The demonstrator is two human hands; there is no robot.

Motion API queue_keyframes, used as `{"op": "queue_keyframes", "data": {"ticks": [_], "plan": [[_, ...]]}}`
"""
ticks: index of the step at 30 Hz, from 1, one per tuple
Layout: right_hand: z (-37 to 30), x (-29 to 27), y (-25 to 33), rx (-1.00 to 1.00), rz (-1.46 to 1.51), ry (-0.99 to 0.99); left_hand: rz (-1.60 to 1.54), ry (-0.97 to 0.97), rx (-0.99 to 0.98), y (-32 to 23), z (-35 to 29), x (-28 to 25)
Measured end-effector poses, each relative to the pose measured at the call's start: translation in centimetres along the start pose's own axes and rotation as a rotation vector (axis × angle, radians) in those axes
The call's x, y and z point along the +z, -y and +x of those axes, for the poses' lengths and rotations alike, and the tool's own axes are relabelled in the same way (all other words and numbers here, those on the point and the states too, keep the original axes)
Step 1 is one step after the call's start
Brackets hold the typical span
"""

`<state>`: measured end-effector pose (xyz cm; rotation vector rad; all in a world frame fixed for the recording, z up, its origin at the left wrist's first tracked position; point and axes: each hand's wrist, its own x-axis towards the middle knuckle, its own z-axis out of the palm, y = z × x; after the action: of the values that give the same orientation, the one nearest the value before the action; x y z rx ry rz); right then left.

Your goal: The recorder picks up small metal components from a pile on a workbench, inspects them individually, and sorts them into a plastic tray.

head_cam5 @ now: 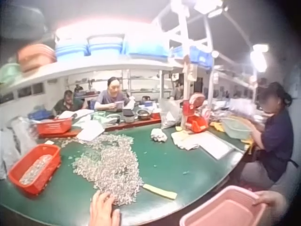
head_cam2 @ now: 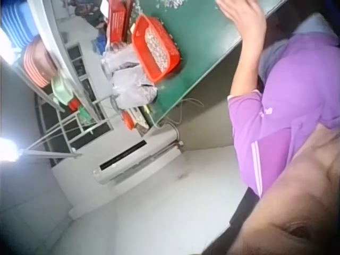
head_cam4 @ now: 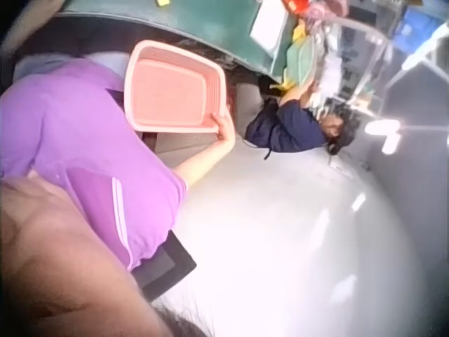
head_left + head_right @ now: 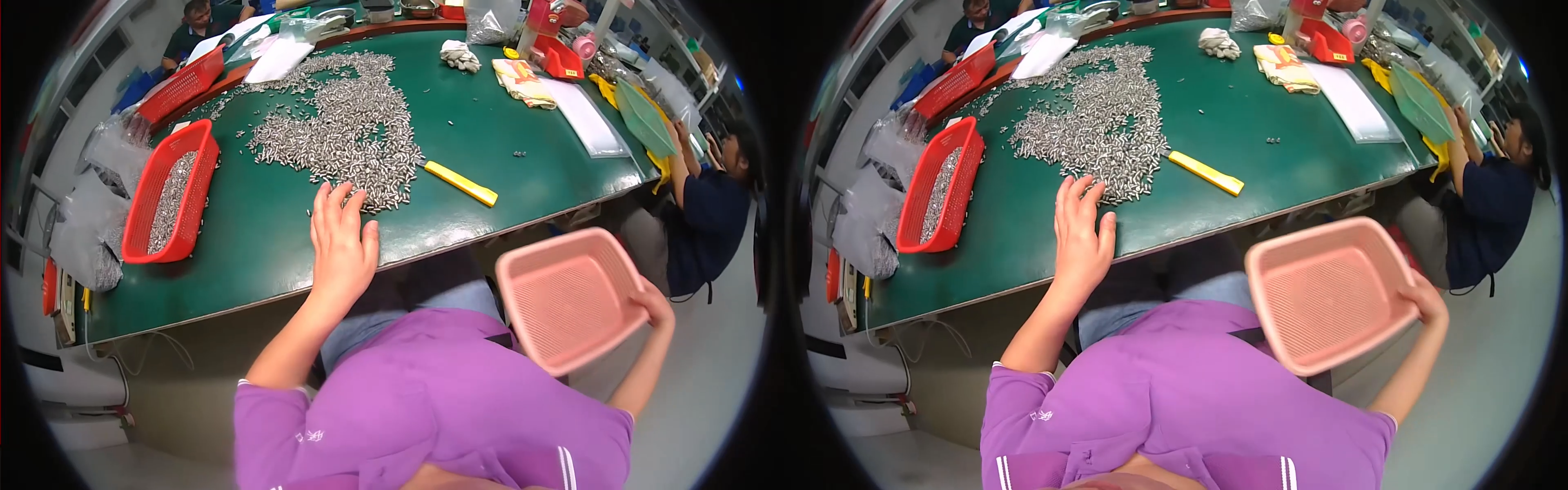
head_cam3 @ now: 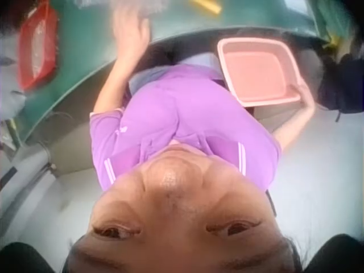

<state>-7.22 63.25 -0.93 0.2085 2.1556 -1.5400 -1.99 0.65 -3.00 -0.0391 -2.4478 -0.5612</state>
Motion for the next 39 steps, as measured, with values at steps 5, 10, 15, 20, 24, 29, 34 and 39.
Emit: {"op": "queue_keyframes", "data": {"ticks": [5, 10, 15, 20, 24, 29, 34, 39], "plan": [[9.5, 9.9, 1.2, -0.167, 0.113, 0.114, -0.002, -0.012, -0.015, 0.0, 0.0, 0.0], [15.0, 18.6, -0.7, -0.212, 0.072, 0.073, -0.004, 0.003, -0.010, 0.1, -0.1, 0.0], [14.1, 28.5, -3.1, -0.240, 0.178, 0.099, 0.007, -0.021, -0.016, 0.2, -0.2, -0.1], [14.5, 34.0, -5.1, -0.391, 0.100, -0.038, 0.008, -0.024, -0.020, 0.0, 0.0, 0.0], [13.7, 35.5, -4.7, -0.499, 0.060, -0.087, 0.005, -0.028, -0.038, 0.1, -0.1, 0.2], [12.9, 36.2, -4.1, -0.528, 0.093, -0.099, 0.021, -0.021, -0.045, 0.0, 0.1, 0.1], [12.1, 36.5, -3.8, -0.497, 0.037, -0.096, 0.048, 0.026, -0.071, -0.3, 0.0, 0.0], [14.0, 36.1, -4.5, -0.378, -0.045, 0.058, 0.031, 0.066, -0.063, -0.6, 0.0, -0.4]]}}
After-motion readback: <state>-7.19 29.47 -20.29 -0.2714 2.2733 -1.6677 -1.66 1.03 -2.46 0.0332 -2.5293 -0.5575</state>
